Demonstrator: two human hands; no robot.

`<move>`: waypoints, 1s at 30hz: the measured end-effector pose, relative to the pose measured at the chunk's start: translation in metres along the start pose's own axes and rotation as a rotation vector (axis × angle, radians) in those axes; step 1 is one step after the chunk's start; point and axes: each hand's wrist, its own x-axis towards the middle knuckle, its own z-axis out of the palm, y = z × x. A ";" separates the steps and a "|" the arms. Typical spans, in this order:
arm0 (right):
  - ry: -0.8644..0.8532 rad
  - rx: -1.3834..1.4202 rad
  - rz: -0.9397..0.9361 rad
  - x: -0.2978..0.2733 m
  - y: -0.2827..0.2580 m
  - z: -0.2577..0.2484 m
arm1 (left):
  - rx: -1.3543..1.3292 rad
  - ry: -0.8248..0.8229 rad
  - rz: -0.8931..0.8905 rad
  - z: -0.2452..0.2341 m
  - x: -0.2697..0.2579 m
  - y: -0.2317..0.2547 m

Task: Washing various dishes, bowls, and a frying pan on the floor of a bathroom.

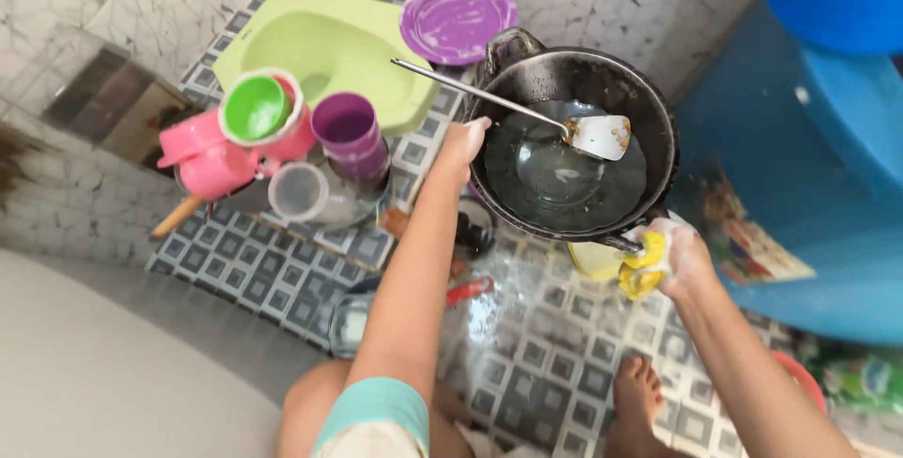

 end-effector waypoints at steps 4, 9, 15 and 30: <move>-0.079 -0.046 -0.015 -0.023 0.019 -0.066 | 0.119 -0.017 0.015 0.003 -0.007 -0.026; 0.024 -0.104 0.043 -0.079 0.020 -0.090 | 0.125 -0.004 -0.017 0.020 -0.052 -0.043; -0.006 -0.281 0.073 -0.065 0.029 -0.163 | 0.216 0.025 0.008 0.038 -0.062 -0.092; 0.002 -0.557 0.368 -0.065 0.057 -0.169 | 0.321 0.253 -0.280 0.063 -0.067 -0.203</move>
